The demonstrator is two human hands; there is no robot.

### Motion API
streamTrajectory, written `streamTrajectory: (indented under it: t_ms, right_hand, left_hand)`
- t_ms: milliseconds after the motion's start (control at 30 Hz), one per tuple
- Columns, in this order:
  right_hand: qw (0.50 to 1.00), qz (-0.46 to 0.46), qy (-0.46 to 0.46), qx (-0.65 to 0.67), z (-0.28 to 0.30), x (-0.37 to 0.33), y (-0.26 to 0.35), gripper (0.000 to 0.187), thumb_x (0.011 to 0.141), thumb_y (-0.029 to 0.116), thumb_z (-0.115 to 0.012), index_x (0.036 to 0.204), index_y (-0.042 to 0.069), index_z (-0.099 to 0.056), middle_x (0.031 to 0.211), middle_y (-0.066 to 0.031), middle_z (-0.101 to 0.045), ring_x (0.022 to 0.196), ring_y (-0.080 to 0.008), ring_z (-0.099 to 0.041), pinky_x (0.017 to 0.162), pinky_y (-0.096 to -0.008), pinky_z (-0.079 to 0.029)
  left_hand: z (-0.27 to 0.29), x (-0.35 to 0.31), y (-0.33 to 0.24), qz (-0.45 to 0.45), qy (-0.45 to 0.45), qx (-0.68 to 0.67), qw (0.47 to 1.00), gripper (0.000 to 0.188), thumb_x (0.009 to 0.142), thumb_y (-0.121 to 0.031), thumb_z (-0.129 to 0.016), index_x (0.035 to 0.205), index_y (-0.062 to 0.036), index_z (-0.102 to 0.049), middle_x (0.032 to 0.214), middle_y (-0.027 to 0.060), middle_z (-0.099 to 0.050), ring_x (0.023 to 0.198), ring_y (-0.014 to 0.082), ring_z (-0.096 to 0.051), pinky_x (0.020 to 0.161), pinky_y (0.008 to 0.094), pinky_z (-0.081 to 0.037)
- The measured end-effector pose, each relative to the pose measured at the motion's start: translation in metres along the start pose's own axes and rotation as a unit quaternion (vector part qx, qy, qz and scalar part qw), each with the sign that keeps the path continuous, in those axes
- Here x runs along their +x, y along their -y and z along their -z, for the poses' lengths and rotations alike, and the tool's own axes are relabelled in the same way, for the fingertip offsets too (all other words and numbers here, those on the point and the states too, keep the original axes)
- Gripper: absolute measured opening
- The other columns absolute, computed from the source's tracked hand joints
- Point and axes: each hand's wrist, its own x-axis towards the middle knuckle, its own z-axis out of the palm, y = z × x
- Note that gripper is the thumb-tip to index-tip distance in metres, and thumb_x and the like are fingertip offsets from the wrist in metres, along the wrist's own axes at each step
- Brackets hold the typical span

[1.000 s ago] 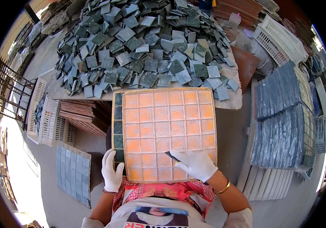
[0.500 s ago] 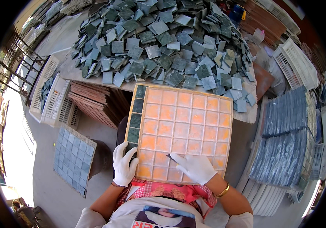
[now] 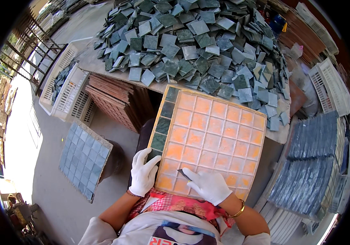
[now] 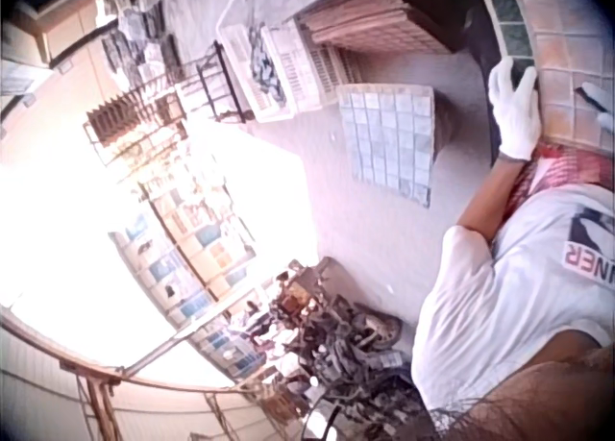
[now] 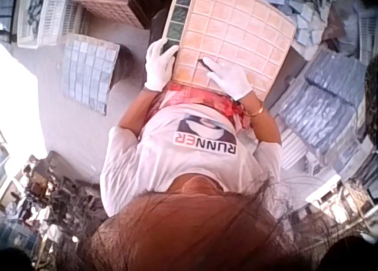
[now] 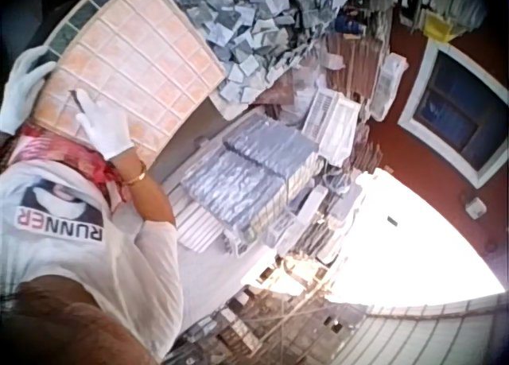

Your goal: The person holds a tile sheet and uses a utility knife to score and cut along the grid lines. The person repeatedly scores the same lines to separate the tiles.

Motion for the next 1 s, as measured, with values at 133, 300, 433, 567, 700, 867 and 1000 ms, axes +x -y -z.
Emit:
streamTrajectory:
  t_ms: [133,300,433,567,700,867,1000]
  right_hand:
    - [0.999,-0.012,-0.029,0.041,-0.004,0.000,-0.005,0.043,0.092,0.035,-0.055,0.131,0.020,-0.048,0.070,-0.0104,-0.058,0.060,-0.0293,-0.060,0.049,-0.0417,-0.045]
    - [1.000,0.003,-0.001,0.022,0.007,0.012,-0.004,0.043,0.091,0.035,-0.055,0.132,0.021,-0.047,0.072,-0.0108,-0.059,0.062,-0.0290,-0.061,0.049,-0.0415,-0.046]
    - [0.994,0.058,0.076,-0.047,0.010,0.016,0.004,0.046,0.091,0.035,-0.053,0.135,0.021,-0.046,0.074,-0.0102,-0.059,0.061,-0.0284,-0.061,0.050,-0.0405,-0.046]
    - [0.991,0.058,0.094,-0.076,0.005,0.011,0.006,0.046,0.093,0.038,-0.049,0.137,0.022,-0.045,0.076,-0.0092,-0.059,0.059,-0.0272,-0.059,0.049,-0.0396,-0.044]
    - [0.991,0.046,0.089,-0.087,0.003,0.008,0.009,0.046,0.093,0.038,-0.048,0.136,0.021,-0.046,0.076,-0.0087,-0.059,0.059,-0.0271,-0.060,0.047,-0.0400,-0.043]
    - [0.993,0.054,0.073,-0.070,-0.009,0.000,0.007,0.049,0.090,0.035,-0.055,0.136,0.021,-0.045,0.075,-0.0096,-0.059,0.059,-0.0284,-0.063,0.044,-0.0409,-0.046]
    - [0.996,0.032,0.071,-0.046,-0.007,-0.003,0.008,0.049,0.091,0.035,-0.055,0.136,0.021,-0.044,0.076,-0.0096,-0.059,0.059,-0.0282,-0.062,0.044,-0.0409,-0.046]
  left_hand:
    - [0.001,0.003,0.004,-0.011,0.004,-0.007,1.000,0.036,0.070,0.002,-0.064,0.104,-0.0107,-0.068,0.123,0.0159,-0.052,0.111,0.0360,-0.050,0.091,0.0405,-0.046]
    - [0.003,0.003,0.003,-0.007,-0.001,-0.023,1.000,0.038,0.069,0.003,-0.064,0.104,-0.0110,-0.068,0.122,0.0150,-0.053,0.111,0.0356,-0.051,0.090,0.0403,-0.047]
    - [0.004,0.003,0.002,0.005,0.002,-0.027,1.000,0.036,0.069,0.002,-0.064,0.102,-0.0112,-0.068,0.121,0.0142,-0.054,0.111,0.0348,-0.051,0.091,0.0402,-0.047]
    - [0.001,-0.001,0.006,0.011,0.011,-0.034,0.999,0.034,0.073,-0.007,-0.066,0.106,-0.0137,-0.067,0.124,0.0129,-0.053,0.115,0.0342,-0.049,0.096,0.0419,-0.040]
    - [0.005,0.003,0.001,0.002,0.010,-0.021,1.000,0.031,0.073,-0.013,-0.069,0.104,-0.0118,-0.067,0.123,0.0143,-0.053,0.113,0.0355,-0.050,0.095,0.0426,-0.042]
    - [0.006,0.003,-0.002,0.002,0.021,0.003,1.000,0.031,0.073,-0.018,-0.071,0.104,-0.0114,-0.066,0.123,0.0153,-0.051,0.114,0.0356,-0.049,0.095,0.0434,-0.041]
    - [0.004,0.006,-0.003,0.003,0.016,0.005,1.000,0.032,0.073,-0.019,-0.071,0.104,-0.0116,-0.066,0.124,0.0154,-0.050,0.114,0.0351,-0.048,0.095,0.0433,-0.041]
